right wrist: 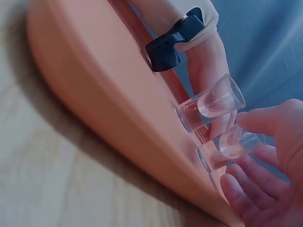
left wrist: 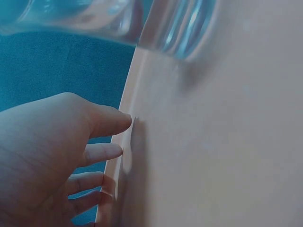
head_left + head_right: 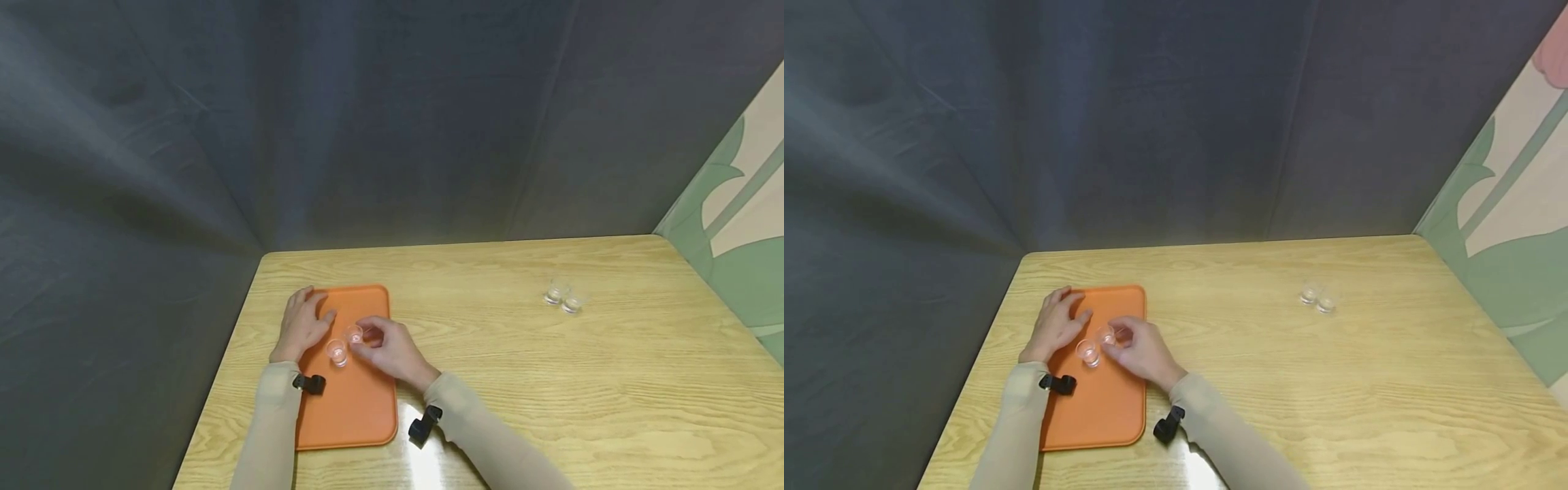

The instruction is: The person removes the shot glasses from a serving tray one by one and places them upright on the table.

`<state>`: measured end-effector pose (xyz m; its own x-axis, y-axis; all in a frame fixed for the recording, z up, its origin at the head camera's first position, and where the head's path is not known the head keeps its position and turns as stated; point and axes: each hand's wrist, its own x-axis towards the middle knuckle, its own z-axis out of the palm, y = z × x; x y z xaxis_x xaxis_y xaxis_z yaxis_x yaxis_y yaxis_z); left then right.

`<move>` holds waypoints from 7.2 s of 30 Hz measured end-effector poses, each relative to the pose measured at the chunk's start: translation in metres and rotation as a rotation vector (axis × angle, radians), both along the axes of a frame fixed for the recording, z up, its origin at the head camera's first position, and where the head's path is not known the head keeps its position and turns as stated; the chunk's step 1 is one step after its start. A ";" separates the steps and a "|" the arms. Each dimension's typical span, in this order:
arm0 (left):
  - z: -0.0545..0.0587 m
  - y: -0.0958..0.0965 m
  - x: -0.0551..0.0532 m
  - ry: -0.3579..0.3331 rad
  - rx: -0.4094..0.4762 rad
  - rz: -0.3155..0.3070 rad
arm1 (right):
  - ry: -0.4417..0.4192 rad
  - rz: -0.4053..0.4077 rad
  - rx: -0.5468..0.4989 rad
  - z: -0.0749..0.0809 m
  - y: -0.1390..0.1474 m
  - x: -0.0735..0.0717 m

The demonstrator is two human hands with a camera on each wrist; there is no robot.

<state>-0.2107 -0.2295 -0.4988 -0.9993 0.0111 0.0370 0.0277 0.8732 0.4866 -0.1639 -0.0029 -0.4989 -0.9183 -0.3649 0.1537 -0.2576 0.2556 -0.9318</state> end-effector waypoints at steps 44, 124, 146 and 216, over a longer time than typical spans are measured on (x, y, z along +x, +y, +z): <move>-0.001 0.001 0.001 -0.025 0.003 0.004 | -0.063 -0.103 -0.194 -0.009 0.010 0.001; -0.002 0.000 0.000 -0.027 0.004 -0.005 | -0.029 -0.445 0.081 -0.001 0.214 -0.006; -0.002 0.000 0.001 -0.028 0.009 -0.008 | 0.043 -0.739 0.198 0.009 0.273 -0.012; -0.004 0.000 0.003 0.022 0.014 -0.002 | 0.118 -0.302 0.182 0.018 0.209 -0.002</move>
<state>-0.2082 -0.2294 -0.5027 -0.9982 0.0120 0.0587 0.0397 0.8664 0.4977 -0.1661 0.2064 -0.4805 -0.9687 -0.1111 0.2221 -0.2477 0.4953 -0.8327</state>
